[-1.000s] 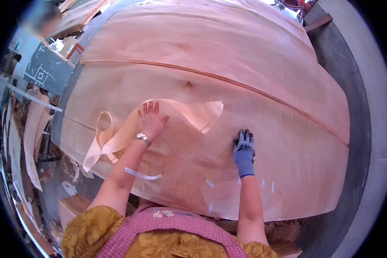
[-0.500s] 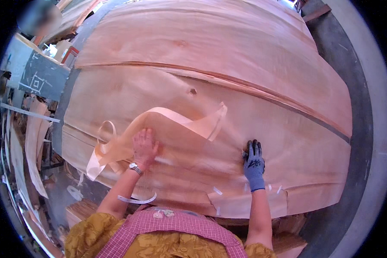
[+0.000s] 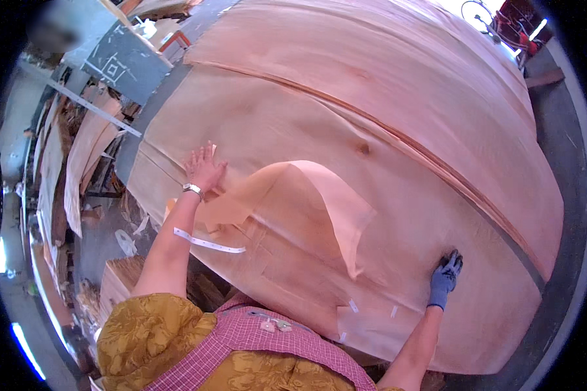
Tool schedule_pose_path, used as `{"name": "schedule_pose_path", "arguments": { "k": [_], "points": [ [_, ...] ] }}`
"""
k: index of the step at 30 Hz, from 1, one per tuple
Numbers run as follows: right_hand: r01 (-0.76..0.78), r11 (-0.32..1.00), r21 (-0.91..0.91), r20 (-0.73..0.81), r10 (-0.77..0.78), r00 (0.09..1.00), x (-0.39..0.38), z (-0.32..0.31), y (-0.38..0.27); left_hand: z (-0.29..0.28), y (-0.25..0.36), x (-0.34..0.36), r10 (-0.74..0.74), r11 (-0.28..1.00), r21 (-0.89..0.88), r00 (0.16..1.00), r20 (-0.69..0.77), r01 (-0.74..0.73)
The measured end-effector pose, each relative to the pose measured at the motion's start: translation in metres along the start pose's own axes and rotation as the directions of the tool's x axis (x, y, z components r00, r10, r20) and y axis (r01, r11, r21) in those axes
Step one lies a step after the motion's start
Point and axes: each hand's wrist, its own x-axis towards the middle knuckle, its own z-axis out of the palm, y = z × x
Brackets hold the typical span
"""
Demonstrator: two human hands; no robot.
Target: The person selects, flips, and arranges thin wood veneer sheets on a workbench, then uses a small blade to trim off long strips and patches areas with tape.
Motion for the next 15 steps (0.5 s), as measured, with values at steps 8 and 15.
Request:
{"name": "schedule_pose_path", "arguments": {
  "k": [8, 15],
  "points": [
    [0.036, 0.997, -0.062, 0.036, -0.034, 0.999, -0.008, 0.0, -0.039, 0.033, -0.094, 0.028, -0.053, 0.997, 0.065, 0.998, 0.039, 0.05],
    [0.161, 0.985, 0.061, 0.034, -0.164, 0.986, -0.016, -0.037, -0.036, 0.025, -0.069, -0.008, 0.038, 0.979, -0.194, 0.995, -0.096, -0.056]
  ]
}}
